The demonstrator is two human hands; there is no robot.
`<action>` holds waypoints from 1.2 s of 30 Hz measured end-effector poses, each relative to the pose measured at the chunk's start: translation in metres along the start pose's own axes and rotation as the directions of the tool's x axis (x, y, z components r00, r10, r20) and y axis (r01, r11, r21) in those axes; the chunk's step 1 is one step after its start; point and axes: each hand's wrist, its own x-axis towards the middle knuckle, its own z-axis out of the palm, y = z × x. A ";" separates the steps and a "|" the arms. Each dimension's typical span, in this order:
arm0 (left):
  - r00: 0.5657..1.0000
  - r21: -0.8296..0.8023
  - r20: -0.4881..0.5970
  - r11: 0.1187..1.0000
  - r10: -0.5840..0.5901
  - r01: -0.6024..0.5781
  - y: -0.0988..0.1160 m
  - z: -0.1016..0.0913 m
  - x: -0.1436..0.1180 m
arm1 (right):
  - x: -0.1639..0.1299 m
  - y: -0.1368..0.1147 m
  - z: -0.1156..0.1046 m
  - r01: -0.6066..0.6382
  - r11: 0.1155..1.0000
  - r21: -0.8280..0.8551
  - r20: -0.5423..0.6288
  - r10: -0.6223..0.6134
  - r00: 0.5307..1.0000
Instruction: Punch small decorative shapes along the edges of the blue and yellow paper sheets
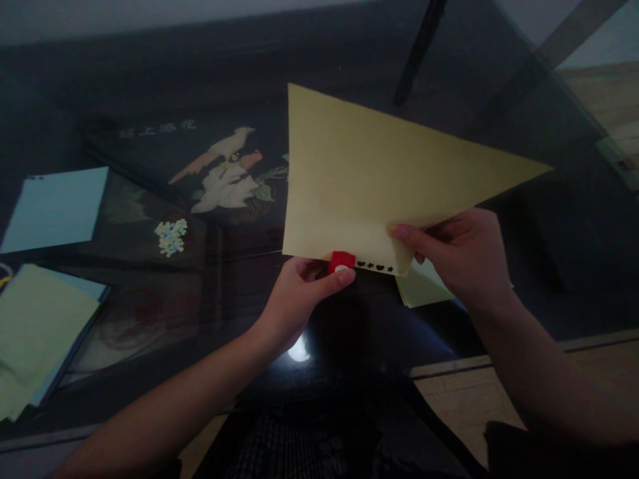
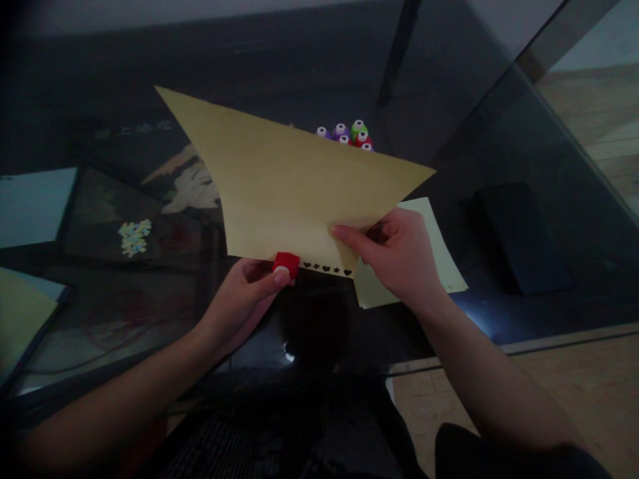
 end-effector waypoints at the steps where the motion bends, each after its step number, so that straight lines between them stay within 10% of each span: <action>1: 1.000 0.000 0.002 1.000 -0.001 0.001 0.000 0.000 0.000 | 0.000 0.000 0.000 0.002 1.000 0.001 -0.001 -0.002 1.000; 36: 0.999 0.012 -0.033 1.000 0.012 -0.011 0.000 0.003 -0.002 | -0.001 -0.003 -0.001 0.041 0.999 -0.001 0.001 -0.041 0.999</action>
